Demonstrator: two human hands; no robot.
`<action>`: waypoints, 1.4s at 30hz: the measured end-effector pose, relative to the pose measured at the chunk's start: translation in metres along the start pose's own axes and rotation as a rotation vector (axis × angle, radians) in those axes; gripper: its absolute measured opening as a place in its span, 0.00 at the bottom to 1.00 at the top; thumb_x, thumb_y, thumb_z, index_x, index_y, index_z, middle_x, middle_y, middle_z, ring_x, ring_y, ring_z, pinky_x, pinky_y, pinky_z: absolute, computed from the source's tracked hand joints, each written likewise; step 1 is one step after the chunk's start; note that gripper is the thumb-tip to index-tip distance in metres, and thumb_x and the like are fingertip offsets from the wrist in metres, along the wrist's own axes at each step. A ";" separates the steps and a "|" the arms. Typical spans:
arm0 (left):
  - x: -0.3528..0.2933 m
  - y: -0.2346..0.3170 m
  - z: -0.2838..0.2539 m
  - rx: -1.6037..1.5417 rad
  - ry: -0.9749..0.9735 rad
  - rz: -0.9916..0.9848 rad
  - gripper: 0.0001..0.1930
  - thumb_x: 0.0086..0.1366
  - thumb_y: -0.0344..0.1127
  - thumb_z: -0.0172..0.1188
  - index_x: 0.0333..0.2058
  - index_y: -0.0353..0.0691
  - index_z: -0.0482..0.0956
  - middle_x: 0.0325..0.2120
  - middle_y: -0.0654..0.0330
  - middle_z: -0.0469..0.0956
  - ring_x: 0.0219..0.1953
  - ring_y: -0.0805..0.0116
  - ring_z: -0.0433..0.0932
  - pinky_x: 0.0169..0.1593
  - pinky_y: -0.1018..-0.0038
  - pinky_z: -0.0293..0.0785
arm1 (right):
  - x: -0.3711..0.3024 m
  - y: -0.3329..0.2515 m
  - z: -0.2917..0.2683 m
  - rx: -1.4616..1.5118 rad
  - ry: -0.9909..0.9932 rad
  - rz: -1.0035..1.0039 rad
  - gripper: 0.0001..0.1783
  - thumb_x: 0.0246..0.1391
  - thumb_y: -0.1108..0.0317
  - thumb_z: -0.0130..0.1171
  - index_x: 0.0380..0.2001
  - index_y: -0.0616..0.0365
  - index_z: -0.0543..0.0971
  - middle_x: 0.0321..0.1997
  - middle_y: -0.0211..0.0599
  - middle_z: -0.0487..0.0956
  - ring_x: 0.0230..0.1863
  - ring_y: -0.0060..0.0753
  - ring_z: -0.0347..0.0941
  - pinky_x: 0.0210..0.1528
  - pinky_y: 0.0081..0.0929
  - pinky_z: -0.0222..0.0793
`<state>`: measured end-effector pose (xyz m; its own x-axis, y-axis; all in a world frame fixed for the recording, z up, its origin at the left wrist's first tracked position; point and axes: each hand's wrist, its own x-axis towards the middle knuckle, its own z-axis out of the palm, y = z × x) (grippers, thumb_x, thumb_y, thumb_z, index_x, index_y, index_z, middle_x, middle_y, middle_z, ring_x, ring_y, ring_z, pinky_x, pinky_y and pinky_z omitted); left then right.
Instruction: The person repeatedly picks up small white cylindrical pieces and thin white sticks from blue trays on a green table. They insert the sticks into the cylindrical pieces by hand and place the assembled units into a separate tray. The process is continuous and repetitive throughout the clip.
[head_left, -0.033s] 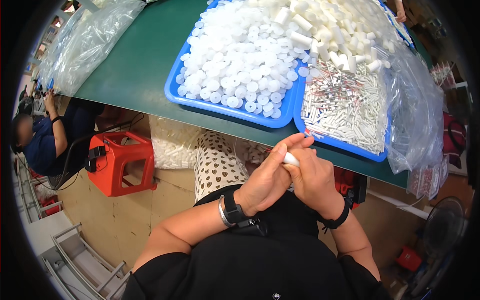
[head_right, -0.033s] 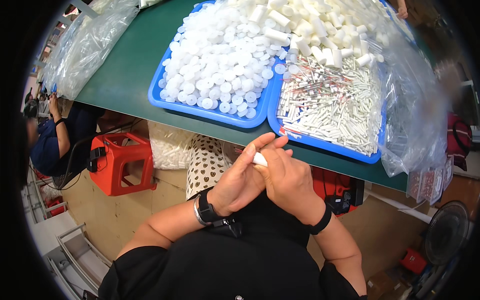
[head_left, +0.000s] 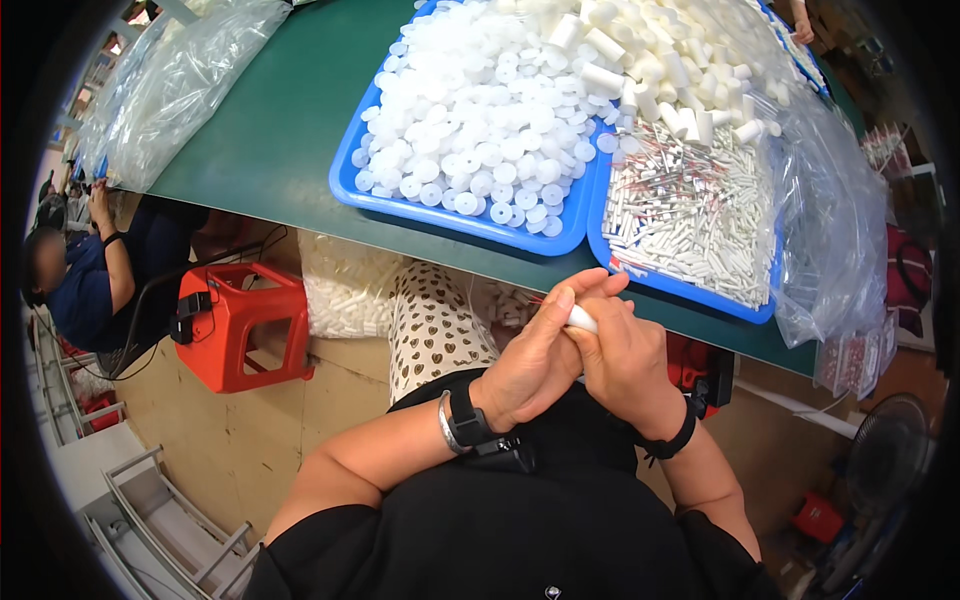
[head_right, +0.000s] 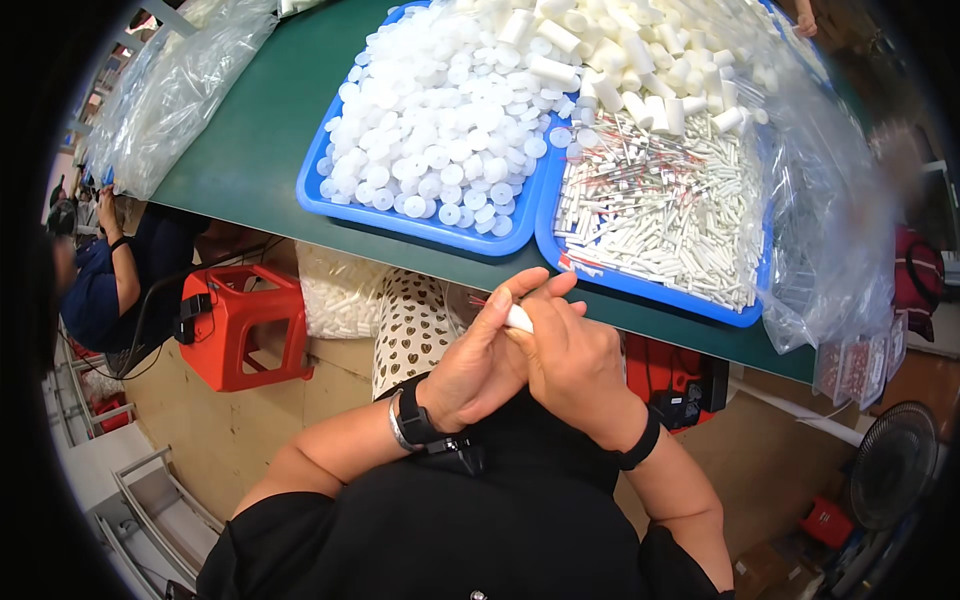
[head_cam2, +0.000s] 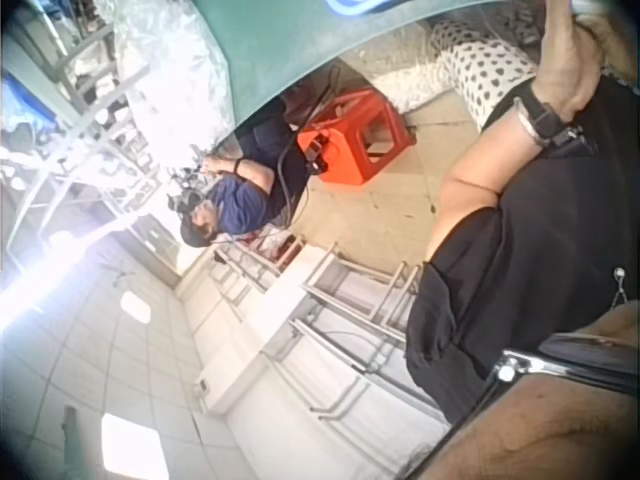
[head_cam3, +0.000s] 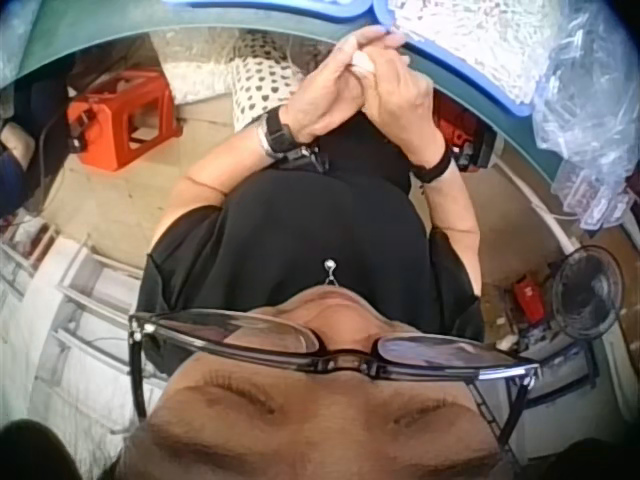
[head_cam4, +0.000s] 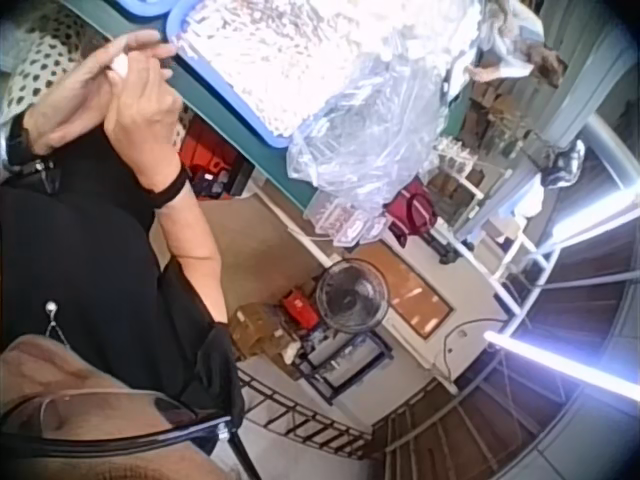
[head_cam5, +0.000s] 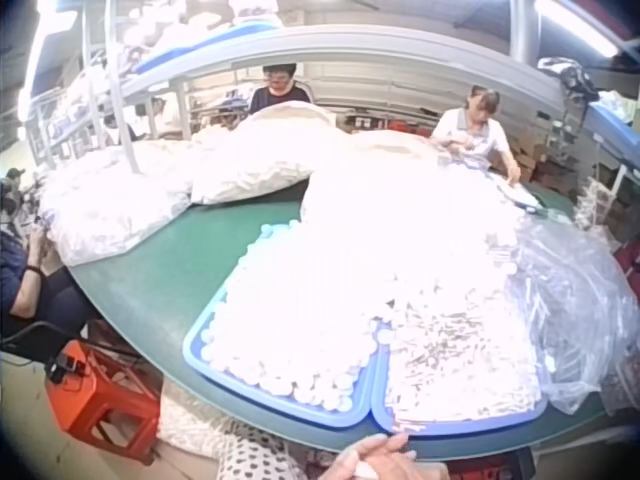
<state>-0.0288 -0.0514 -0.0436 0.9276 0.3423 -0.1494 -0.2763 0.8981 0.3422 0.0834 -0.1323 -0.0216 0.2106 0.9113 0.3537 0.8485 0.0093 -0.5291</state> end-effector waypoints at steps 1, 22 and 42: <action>0.001 0.001 0.003 -0.008 0.014 -0.013 0.28 0.76 0.54 0.37 0.66 0.43 0.55 0.65 0.56 0.59 0.65 0.59 0.61 0.68 0.62 0.59 | 0.000 -0.004 0.001 -0.014 0.002 0.016 0.13 0.57 0.70 0.60 0.44 0.64 0.74 0.31 0.46 0.78 0.23 0.50 0.76 0.23 0.37 0.71; -0.005 0.021 -0.005 0.208 0.095 -0.086 0.32 0.75 0.59 0.29 0.68 0.45 0.53 0.64 0.53 0.62 0.63 0.59 0.65 0.64 0.60 0.65 | 0.009 -0.008 -0.004 1.334 -0.341 0.940 0.24 0.71 0.51 0.39 0.39 0.63 0.74 0.20 0.27 0.69 0.15 0.10 0.52 0.17 0.13 0.46; -0.014 0.011 -0.006 0.222 0.237 -0.063 0.29 0.77 0.53 0.28 0.59 0.35 0.65 0.60 0.50 0.68 0.60 0.60 0.70 0.63 0.64 0.66 | -0.004 0.004 0.008 1.509 -0.487 0.979 0.29 0.72 0.48 0.33 0.39 0.63 0.74 0.20 0.30 0.71 0.11 0.12 0.54 0.14 0.12 0.49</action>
<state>-0.0462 -0.0444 -0.0427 0.8497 0.3658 -0.3797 -0.1340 0.8464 0.5155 0.0819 -0.1324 -0.0312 -0.0753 0.8378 -0.5408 -0.6241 -0.4626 -0.6297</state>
